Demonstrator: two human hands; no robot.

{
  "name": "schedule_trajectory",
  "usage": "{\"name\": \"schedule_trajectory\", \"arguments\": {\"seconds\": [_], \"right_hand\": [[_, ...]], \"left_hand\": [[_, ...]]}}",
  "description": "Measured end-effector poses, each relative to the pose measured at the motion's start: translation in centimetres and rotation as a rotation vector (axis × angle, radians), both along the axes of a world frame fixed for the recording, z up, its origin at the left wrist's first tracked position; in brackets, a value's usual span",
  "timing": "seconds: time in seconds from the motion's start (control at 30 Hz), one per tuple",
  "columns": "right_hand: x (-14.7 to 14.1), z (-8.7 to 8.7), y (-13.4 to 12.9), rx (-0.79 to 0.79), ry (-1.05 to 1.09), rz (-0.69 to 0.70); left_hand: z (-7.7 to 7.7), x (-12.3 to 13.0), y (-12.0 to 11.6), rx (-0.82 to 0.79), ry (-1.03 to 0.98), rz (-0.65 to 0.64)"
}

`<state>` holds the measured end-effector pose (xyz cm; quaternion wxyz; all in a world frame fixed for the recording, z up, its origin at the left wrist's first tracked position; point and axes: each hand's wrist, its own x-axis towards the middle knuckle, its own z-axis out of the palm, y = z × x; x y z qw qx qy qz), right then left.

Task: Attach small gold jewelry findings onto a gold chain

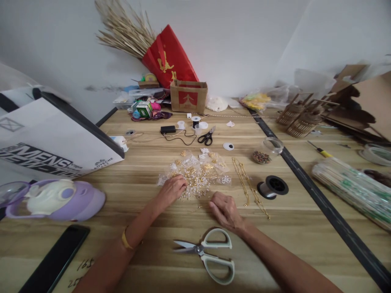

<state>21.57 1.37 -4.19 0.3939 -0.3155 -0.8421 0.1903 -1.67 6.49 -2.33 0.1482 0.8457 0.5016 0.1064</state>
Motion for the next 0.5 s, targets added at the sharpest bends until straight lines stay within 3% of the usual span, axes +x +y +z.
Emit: {"name": "schedule_trajectory", "arguments": {"seconds": [0.5], "right_hand": [[0.2,-0.6,0.2,-0.035,0.062,-0.013]], "left_hand": [[0.1,-2.5,-0.4,-0.081,-0.286,0.133]]}}
